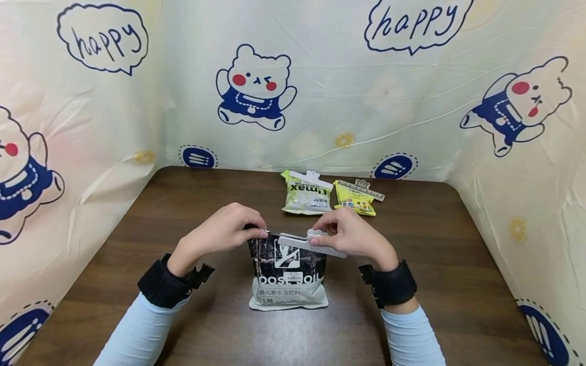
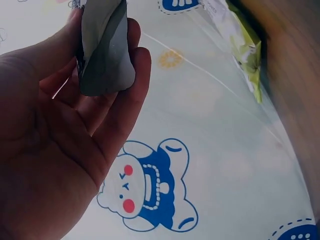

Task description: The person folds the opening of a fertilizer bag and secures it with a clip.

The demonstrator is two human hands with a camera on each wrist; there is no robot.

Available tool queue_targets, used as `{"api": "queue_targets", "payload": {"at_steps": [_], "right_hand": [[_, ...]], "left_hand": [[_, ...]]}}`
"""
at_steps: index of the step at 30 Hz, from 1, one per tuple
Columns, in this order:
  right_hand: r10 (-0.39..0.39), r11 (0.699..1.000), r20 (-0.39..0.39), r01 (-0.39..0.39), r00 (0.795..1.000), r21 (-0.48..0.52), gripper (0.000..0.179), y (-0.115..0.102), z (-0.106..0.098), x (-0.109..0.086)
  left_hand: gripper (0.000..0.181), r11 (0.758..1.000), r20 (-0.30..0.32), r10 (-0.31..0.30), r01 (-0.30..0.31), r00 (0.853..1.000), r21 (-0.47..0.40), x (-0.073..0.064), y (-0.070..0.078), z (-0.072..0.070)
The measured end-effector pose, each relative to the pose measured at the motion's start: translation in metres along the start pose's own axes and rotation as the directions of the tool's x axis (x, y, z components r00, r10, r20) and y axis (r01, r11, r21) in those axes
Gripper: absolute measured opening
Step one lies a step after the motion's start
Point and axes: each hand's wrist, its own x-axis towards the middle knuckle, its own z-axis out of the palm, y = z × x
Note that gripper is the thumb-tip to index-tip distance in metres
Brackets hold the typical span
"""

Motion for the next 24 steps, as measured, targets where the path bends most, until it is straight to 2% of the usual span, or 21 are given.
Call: {"api": "queue_targets", "payload": {"at_steps": [6,12,24], "right_hand": [[-0.03,0.999,-0.041,0.029,0.999,-0.024,0.008,-0.0061,0.0015,0.0003],[-0.063,0.998,-0.079,0.062,0.995,-0.02,0.007,-0.0052,0.0055,0.0021],[-0.083,0.997,-0.085,0.083,0.993,-0.008,0.01,-0.0055,0.0098,0.0059]], "left_hand": [[0.006,0.999,-0.026,0.024,-0.023,0.999,0.042,0.0003,0.004,0.001],[0.008,0.998,-0.046,0.042,-0.04,0.998,0.046,0.0006,0.0069,0.0015],[0.007,0.999,-0.035,0.035,-0.034,0.999,0.027,0.0005,0.0092,0.0009]]}}
